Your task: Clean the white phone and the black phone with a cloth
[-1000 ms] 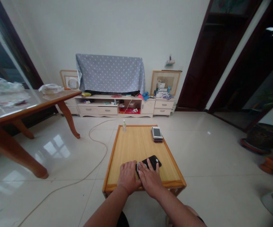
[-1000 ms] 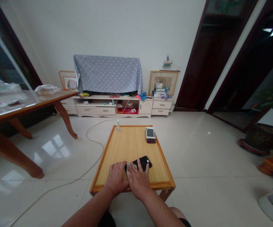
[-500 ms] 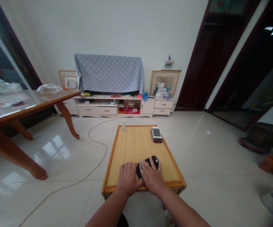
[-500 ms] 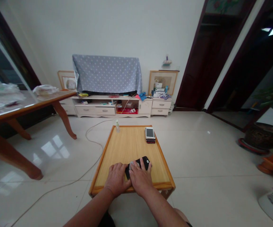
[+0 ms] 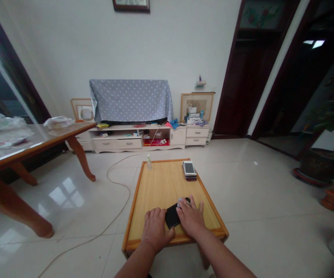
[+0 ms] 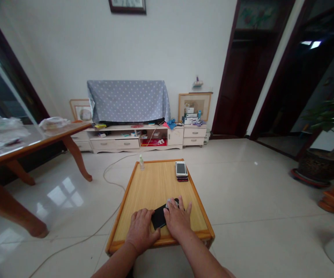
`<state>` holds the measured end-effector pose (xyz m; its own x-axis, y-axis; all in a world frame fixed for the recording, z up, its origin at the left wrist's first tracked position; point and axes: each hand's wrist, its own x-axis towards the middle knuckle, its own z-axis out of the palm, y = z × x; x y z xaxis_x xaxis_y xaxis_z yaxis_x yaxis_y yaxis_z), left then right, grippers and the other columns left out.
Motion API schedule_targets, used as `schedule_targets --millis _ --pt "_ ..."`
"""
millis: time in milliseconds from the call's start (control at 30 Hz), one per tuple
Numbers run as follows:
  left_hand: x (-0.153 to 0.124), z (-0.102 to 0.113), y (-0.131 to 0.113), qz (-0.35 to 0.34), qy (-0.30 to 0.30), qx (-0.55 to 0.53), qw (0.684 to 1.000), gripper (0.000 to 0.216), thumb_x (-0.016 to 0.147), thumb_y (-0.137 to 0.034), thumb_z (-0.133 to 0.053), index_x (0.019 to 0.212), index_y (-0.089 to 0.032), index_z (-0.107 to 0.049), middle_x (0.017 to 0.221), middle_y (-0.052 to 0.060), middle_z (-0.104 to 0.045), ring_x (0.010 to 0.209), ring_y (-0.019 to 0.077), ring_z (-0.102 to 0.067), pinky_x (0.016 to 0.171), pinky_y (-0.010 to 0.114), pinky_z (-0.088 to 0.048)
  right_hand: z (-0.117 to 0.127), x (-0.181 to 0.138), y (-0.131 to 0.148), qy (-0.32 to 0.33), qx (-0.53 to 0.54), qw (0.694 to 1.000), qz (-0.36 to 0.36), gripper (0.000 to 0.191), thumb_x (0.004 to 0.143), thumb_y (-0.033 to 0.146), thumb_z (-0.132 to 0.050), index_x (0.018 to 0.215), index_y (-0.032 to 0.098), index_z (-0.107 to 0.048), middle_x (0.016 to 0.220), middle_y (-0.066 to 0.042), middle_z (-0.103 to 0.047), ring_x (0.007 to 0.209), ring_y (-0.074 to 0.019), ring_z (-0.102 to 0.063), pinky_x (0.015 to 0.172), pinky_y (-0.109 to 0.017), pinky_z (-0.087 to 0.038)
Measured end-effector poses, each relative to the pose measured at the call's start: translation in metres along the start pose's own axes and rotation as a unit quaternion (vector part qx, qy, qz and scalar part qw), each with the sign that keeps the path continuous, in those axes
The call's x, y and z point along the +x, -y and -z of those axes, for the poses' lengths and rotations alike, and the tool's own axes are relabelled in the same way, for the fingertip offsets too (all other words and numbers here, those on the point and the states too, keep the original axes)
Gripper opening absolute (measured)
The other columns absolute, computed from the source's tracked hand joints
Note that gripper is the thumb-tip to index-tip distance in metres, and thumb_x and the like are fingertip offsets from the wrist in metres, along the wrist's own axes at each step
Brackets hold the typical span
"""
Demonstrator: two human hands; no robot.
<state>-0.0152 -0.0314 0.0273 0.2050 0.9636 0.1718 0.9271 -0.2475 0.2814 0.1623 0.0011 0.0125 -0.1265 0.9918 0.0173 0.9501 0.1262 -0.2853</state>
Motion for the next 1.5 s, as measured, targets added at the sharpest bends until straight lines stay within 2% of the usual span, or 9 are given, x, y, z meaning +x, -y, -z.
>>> schedule_targets --millis 67,233,400,567,833,933,1133,1333,1500 --pt "-0.002 0.002 -0.001 0.0 0.0 0.002 1.0 0.054 0.073 -0.046 -0.06 0.121 -0.021 -0.06 0.113 0.01 -0.06 0.112 0.0301 -0.05 0.105 0.043 -0.027 0.004 0.001 0.0 0.0 0.0 1.0 -0.018 0.057 0.102 0.049 -0.014 0.146 0.032 -0.046 0.157 0.001 -0.037 0.151 -0.0307 -0.005 0.113 -0.068 0.007" --pt "-0.005 0.001 0.0 0.01 0.003 -0.002 1.0 0.054 0.072 -0.045 -0.058 0.121 -0.021 -0.061 0.114 0.01 -0.061 0.113 0.0295 -0.051 0.106 0.043 -0.025 0.004 -0.003 0.0 0.0 0.007 0.999 0.049 0.055 0.102 0.052 -0.015 0.144 0.038 -0.047 0.154 0.003 -0.042 0.151 -0.0292 -0.009 0.115 -0.066 0.009" --pt "-0.002 0.0 0.002 0.044 0.036 -0.002 0.998 0.062 0.067 -0.048 -0.061 0.124 -0.021 -0.061 0.12 0.012 -0.061 0.119 0.0321 -0.049 0.108 0.045 -0.023 0.005 -0.001 -0.004 -0.005 -0.008 1.0 -0.024 0.054 0.101 0.047 -0.017 0.146 0.037 -0.046 0.156 0.003 -0.039 0.151 -0.0322 -0.011 0.113 -0.07 0.005" --pt "0.0 0.007 -0.001 0.061 0.07 0.013 0.996 0.063 0.067 -0.047 -0.06 0.124 -0.021 -0.062 0.124 0.013 -0.06 0.122 0.0337 -0.048 0.108 0.046 -0.024 0.014 -0.009 -0.003 0.022 -0.005 0.999 0.023 0.054 0.1 0.048 -0.018 0.143 0.037 -0.051 0.154 0.003 -0.042 0.15 -0.0319 -0.013 0.114 -0.069 0.004" --pt "-0.005 0.016 -0.002 0.058 0.074 0.005 0.996 0.063 0.068 -0.045 -0.061 0.126 -0.021 -0.061 0.124 0.013 -0.06 0.121 0.0343 -0.049 0.107 0.046 -0.027 0.026 -0.021 0.0 0.048 0.0 0.999 0.014 0.055 0.097 0.055 -0.028 0.145 0.036 -0.047 0.154 -0.001 -0.04 0.149 -0.035 -0.015 0.113 -0.073 -0.004" --pt "-0.005 0.014 0.0 0.049 0.071 -0.009 0.996 0.061 0.07 -0.045 -0.059 0.126 -0.021 -0.061 0.124 0.012 -0.06 0.122 0.0328 -0.049 0.106 0.045 -0.028 0.025 -0.025 0.001 0.064 0.017 0.996 0.057 0.054 0.097 0.054 -0.029 0.145 0.037 -0.047 0.154 0.0 -0.041 0.149 -0.0347 -0.017 0.113 -0.072 -0.007" --pt "-0.004 0.001 0.006 0.046 0.039 -0.021 0.998 0.06 0.067 -0.043 -0.061 0.123 -0.021 -0.062 0.121 0.012 -0.06 0.119 0.0313 -0.049 0.106 0.044 -0.028 0.026 -0.024 -0.007 0.021 -0.004 1.0 -0.007 0.059 0.098 0.057 -0.024 0.148 0.032 -0.045 0.155 -0.001 -0.039 0.149 -0.036 -0.015 0.113 -0.072 -0.005" --pt "-0.004 -0.005 0.01 0.027 0.016 -0.037 0.999 0.054 0.071 -0.045 -0.059 0.12 -0.022 -0.063 0.115 0.011 -0.062 0.114 0.0305 -0.051 0.104 0.044 -0.029 0.016 -0.032 -0.002 0.087 0.036 0.99 0.102 0.053 0.098 0.056 -0.028 0.147 0.042 -0.043 0.156 0.002 -0.036 0.149 -0.0345 -0.015 0.113 -0.072 -0.006" --pt "-0.003 -0.008 0.009 0.023 0.013 -0.026 0.999 0.056 0.071 -0.044 -0.06 0.123 -0.021 -0.062 0.119 0.012 -0.061 0.116 0.0311 -0.05 0.106 0.044 -0.026 0.023 -0.028 -0.016 0.026 0.007 0.999 0.039 0.062 0.098 0.06 -0.022 0.15 0.032 -0.041 0.156 -0.002 -0.036 0.15 -0.0367 -0.012 0.114 -0.072 0.002"
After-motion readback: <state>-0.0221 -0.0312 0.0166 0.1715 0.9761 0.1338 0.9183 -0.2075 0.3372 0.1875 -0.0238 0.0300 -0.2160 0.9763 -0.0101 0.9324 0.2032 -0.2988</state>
